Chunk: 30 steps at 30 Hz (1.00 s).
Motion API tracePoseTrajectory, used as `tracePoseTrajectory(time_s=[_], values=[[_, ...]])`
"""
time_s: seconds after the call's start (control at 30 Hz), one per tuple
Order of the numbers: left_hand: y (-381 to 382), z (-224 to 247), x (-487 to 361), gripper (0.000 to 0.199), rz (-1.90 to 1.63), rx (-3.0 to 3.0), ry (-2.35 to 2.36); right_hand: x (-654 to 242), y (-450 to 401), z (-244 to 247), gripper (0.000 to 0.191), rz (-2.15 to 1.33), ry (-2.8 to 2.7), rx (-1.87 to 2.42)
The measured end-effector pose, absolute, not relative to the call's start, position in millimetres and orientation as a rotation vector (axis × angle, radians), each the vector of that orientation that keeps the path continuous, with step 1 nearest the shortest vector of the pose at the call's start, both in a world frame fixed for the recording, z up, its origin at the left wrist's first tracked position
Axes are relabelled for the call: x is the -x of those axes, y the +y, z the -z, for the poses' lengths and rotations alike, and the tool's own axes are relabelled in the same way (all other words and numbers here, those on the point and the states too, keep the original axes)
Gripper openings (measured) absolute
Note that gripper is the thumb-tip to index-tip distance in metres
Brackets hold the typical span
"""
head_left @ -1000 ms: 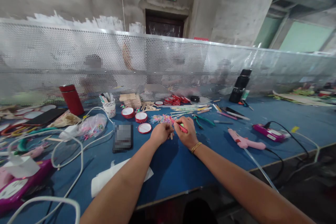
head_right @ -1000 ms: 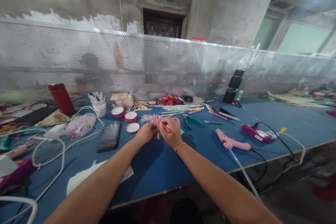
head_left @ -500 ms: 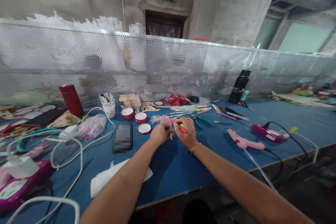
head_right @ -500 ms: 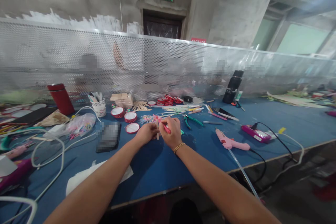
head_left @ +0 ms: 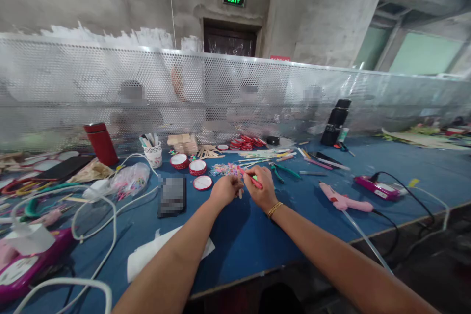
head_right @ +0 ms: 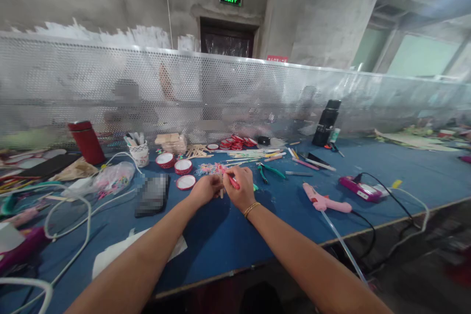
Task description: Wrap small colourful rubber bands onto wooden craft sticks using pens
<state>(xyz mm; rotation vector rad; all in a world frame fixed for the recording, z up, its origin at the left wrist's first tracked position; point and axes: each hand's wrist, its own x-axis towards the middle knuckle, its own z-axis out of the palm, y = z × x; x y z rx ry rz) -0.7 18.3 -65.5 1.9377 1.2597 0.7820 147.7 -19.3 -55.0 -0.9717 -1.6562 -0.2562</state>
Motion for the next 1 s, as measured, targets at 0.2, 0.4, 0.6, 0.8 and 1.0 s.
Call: tracePoseTrajectory(time_s=[0.2,0.4,0.6,0.8,1.0], values=[[17.7,64.4,0.4,0.025,-0.786,-1.896,1.279,-148.1,-21.0,53.0,0.009,0.257,-1.616,1.008],[21.3,69.5,0.7,0.023,-0.801,-1.908,1.243,-147.7,-20.5,53.5,0.007,0.252,-1.657,0.967],[19.3,68.1,1.7,0.022,-0.804,-1.926,1.228,-148.7,-20.7,53.4,0.009,0.272,-1.611,0.999],[20.2,68.4,1.3,0.022,-0.804,-1.922,1.24,-148.3,-20.9,53.0,0.008,0.25,-1.645,0.997],[19.7,67.5,1.1,0.022,-0.799,-1.886,1.205,-149.1,-22.8,50.6,0.008,0.244,-1.611,1.051]])
